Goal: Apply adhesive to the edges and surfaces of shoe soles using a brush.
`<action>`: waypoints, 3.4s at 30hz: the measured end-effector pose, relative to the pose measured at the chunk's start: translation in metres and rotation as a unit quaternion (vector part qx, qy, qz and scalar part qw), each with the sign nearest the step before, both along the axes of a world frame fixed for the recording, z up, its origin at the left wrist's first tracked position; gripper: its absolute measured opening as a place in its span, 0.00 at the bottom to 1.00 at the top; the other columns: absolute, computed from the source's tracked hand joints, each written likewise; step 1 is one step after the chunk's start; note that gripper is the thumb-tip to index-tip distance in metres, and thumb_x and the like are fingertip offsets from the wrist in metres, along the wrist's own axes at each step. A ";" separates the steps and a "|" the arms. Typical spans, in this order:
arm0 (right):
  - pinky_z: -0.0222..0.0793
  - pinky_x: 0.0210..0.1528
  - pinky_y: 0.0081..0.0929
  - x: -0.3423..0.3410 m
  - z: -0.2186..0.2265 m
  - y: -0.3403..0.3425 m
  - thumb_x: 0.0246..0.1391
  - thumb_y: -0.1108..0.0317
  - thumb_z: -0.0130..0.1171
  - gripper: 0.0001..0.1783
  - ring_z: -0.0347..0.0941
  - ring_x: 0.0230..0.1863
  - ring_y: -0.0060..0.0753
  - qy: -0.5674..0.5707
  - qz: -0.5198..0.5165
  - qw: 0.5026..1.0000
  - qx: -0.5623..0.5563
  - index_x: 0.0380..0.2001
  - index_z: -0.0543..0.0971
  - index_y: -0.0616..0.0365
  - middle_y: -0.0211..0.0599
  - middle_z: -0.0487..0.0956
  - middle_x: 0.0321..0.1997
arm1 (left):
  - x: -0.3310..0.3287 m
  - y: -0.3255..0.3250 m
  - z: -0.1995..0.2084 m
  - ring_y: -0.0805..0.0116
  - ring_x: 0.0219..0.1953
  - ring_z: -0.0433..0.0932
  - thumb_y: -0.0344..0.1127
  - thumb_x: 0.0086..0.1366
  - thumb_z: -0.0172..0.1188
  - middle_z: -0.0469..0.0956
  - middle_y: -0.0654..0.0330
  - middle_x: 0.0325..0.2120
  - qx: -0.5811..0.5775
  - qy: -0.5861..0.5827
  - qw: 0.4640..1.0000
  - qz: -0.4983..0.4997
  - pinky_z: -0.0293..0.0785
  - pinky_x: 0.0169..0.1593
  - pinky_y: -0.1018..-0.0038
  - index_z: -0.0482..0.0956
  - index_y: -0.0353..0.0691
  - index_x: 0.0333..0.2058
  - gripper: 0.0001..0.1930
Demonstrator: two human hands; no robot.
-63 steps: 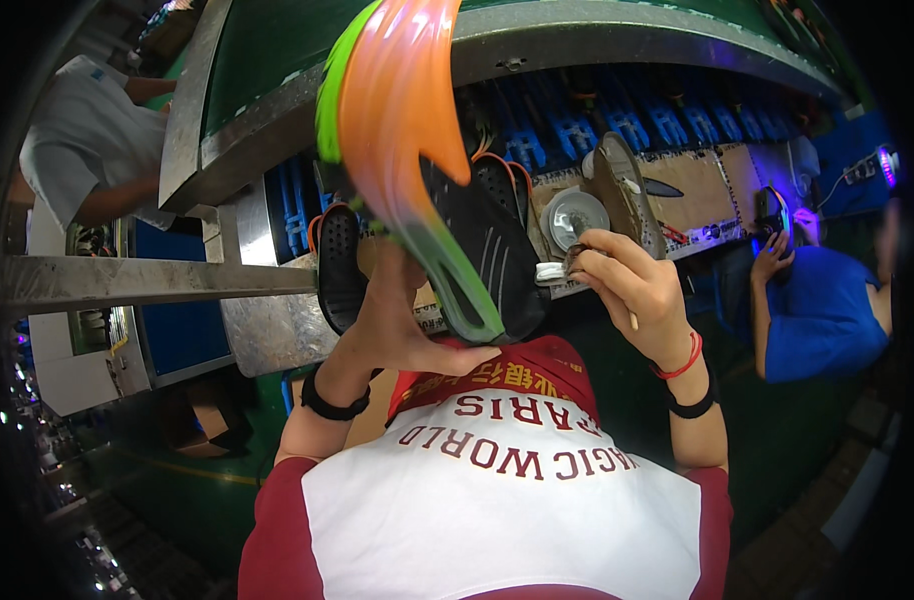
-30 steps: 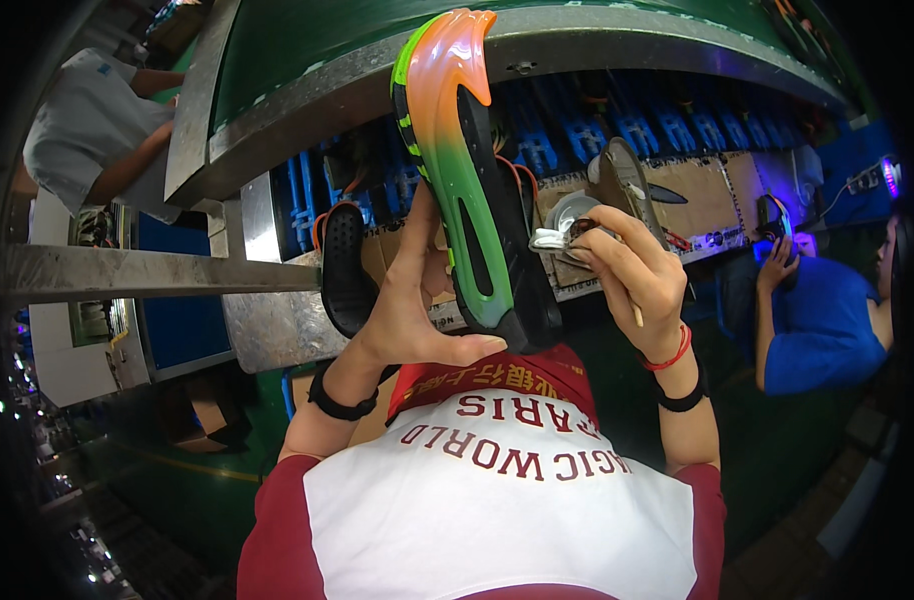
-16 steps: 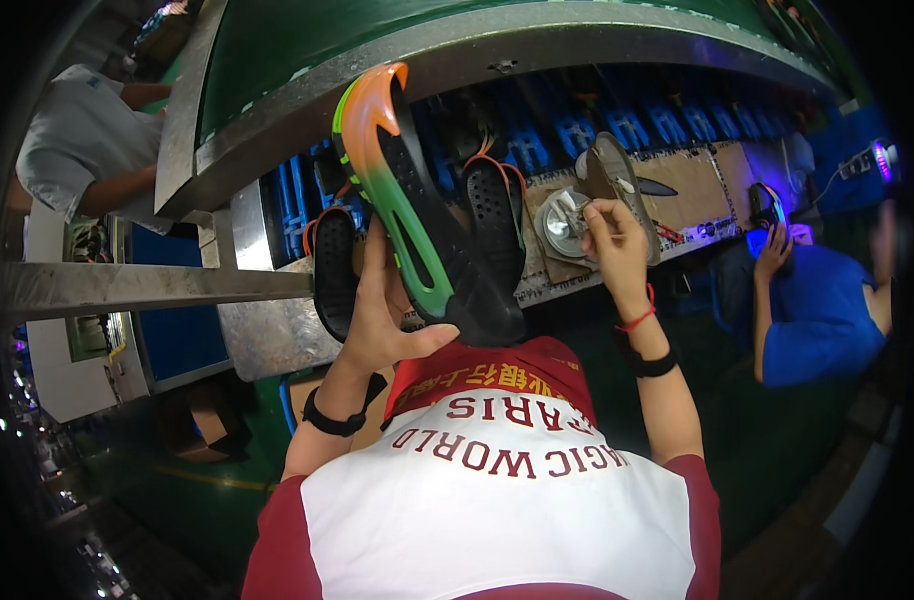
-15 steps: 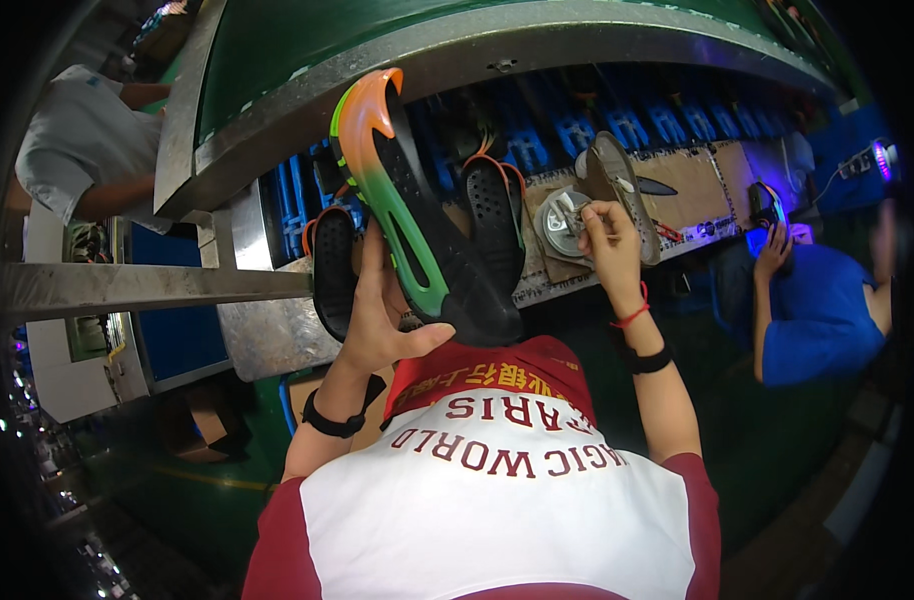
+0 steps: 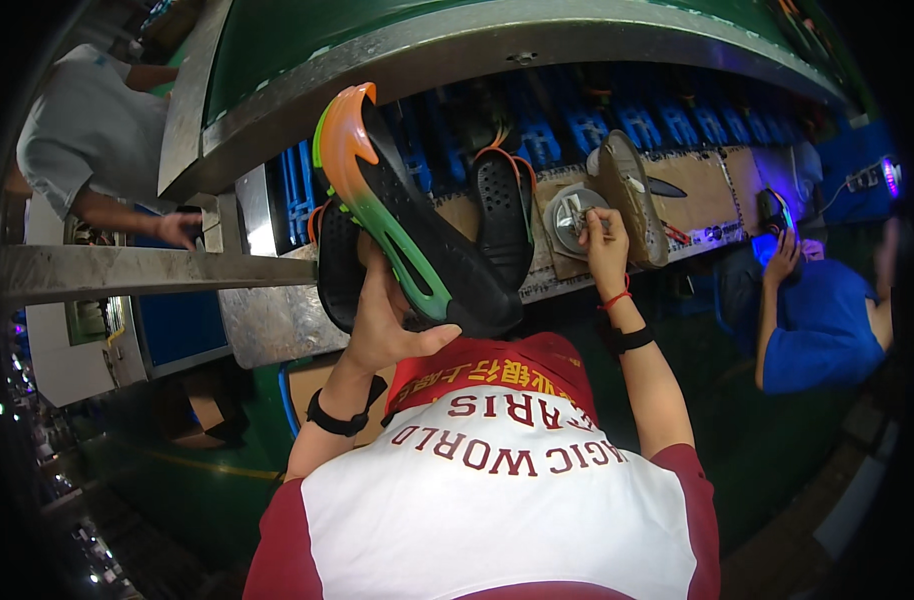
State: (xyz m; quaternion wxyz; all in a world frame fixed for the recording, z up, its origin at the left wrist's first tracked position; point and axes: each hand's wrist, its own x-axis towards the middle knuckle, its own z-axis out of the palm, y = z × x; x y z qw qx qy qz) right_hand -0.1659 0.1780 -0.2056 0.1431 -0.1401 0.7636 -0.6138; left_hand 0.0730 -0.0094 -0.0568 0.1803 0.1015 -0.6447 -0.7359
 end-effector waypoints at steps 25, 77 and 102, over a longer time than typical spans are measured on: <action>0.57 0.18 0.11 0.047 0.223 0.028 0.61 0.72 0.45 0.06 0.64 0.18 0.17 -0.139 0.177 0.925 -0.306 0.32 0.67 0.64 0.44 0.70 0.45 | -0.068 -0.018 -0.021 0.35 0.55 0.61 0.26 0.56 0.54 0.54 0.52 0.50 -0.201 0.266 0.936 -0.110 0.70 0.53 0.58 0.54 0.57 0.56 0.31; 0.55 0.17 0.11 0.056 0.222 0.016 0.61 0.70 0.45 0.07 0.63 0.17 0.17 -0.161 0.180 0.925 -0.294 0.32 0.67 0.63 0.43 0.71 0.44 | -0.067 -0.022 0.015 0.30 0.55 0.58 0.17 0.44 0.63 0.54 0.56 0.47 -0.332 0.323 0.878 -0.118 0.63 0.56 0.47 0.51 0.62 0.60 0.48; 0.54 0.17 0.09 0.050 0.219 0.020 0.61 0.70 0.44 0.07 0.63 0.17 0.14 -0.191 0.204 0.910 -0.306 0.32 0.66 0.63 0.45 0.71 0.44 | -0.069 -0.017 0.015 0.31 0.54 0.58 0.18 0.50 0.59 0.55 0.55 0.47 -0.280 0.286 0.909 -0.116 0.61 0.57 0.45 0.52 0.59 0.59 0.42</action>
